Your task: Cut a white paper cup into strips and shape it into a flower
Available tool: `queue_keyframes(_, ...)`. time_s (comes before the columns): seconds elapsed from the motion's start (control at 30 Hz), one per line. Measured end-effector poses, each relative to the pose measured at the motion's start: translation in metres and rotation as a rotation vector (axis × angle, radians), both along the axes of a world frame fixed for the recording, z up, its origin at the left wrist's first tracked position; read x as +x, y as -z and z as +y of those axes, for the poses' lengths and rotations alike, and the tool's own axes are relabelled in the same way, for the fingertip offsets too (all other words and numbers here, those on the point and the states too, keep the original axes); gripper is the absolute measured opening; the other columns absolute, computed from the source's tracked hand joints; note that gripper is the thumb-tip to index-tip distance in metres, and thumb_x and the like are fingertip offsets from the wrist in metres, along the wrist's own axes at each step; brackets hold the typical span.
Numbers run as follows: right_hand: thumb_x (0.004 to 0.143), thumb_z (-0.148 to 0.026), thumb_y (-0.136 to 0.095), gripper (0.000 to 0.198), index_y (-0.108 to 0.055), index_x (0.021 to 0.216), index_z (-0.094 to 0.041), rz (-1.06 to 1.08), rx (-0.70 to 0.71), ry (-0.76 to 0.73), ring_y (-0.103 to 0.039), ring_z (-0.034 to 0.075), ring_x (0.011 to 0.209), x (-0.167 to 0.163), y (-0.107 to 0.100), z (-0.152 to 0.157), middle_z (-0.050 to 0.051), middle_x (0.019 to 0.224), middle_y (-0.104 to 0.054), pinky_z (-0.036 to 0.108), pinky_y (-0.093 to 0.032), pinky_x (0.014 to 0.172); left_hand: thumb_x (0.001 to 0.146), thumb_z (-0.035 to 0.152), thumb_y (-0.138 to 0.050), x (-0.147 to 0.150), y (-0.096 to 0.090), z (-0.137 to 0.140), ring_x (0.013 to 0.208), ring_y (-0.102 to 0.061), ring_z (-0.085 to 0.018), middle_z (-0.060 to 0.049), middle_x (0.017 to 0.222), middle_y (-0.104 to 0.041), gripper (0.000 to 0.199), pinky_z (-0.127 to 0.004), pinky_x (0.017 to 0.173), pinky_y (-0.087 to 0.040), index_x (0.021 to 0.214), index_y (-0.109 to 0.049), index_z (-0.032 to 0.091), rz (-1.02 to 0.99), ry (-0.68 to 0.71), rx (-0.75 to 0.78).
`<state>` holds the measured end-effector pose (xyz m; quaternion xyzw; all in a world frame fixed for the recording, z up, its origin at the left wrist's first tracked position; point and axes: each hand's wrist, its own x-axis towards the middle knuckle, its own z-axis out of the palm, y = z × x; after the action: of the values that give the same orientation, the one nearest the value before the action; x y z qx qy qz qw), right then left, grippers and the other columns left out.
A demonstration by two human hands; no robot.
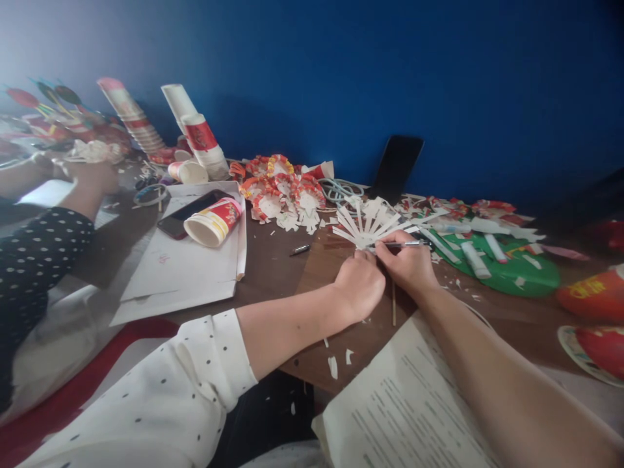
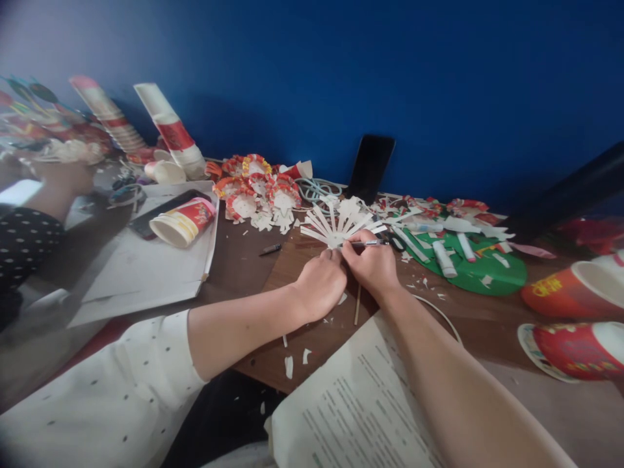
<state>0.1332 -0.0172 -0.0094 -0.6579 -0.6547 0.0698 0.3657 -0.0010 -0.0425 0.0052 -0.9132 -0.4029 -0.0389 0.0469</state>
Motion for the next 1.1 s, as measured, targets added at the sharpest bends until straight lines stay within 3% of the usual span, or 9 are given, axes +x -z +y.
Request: queue_keyframes(1.1, 0.077, -0.038, -0.057, 0.018, -0.064, 0.074, -0.021, -0.007, 0.001, 0.042, -0.065, 0.022, 0.073, -0.0002, -0.0007, 0.0005, 0.004, 0.076, -0.071, 0.032, -0.046, 0.072, 0.088, 0.012, -0.043, -0.0004, 0.0001, 0.0002, 0.097, -0.059, -0.027, -0.024, 0.107, -0.06, 0.037, -0.032, 0.074, -0.048, 0.118, -0.058, -0.003, -0.007, -0.003, -0.009)
